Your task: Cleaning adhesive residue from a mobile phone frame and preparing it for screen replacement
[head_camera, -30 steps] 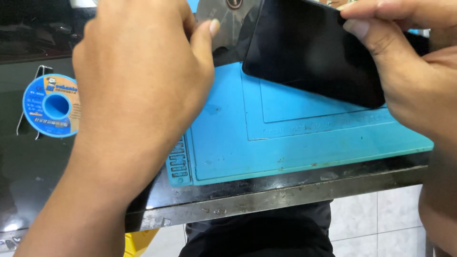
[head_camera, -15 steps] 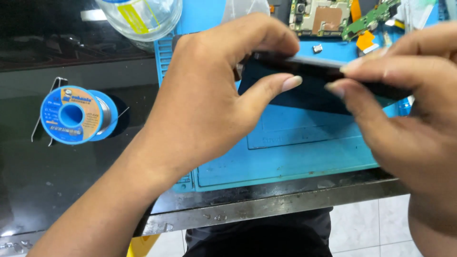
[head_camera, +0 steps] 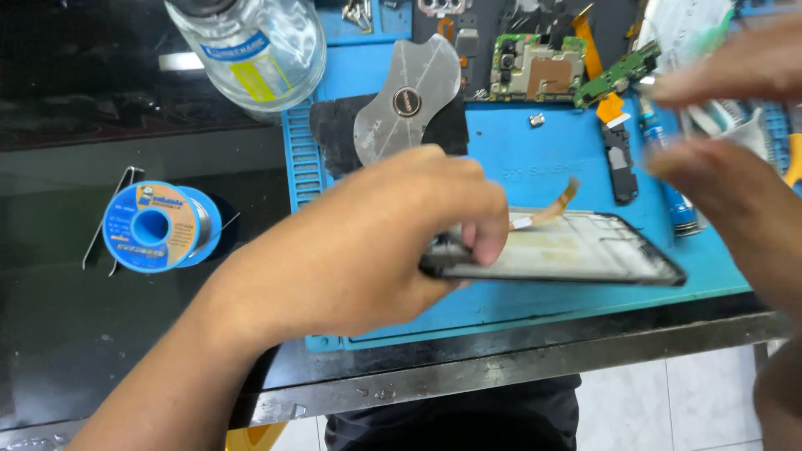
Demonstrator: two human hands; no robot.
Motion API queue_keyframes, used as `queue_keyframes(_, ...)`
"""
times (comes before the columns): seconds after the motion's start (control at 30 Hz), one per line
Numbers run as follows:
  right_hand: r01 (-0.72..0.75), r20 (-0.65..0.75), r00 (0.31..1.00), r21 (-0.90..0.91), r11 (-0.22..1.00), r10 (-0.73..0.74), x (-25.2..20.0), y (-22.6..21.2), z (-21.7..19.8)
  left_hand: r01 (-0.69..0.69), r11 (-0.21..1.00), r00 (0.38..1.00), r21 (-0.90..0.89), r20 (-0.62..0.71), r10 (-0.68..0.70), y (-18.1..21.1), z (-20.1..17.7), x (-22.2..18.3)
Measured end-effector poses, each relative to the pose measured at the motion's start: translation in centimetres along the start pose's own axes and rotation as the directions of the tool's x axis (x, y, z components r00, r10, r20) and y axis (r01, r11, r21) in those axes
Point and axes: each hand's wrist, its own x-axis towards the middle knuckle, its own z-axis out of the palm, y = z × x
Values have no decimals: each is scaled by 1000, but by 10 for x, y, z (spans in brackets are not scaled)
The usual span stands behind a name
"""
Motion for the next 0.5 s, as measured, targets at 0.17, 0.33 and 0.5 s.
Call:
queue_keyframes(0.17, 364, 36, 925, -377, 852, -379, 89, -47, 5, -133, 988, 981, 83, 152, 120, -4, 6, 1)
queue_keyframes(0.33, 535, 266, 845, -411, 738, -464, 139, -27, 42, -76, 996, 977, 48, 202, 65, -4, 4, -1)
queue_keyframes(0.5, 485, 287, 872, -395, 781, -396, 145, -25, 40, -47, 996, 996, -73, 74, 52, -4, -3, 1)
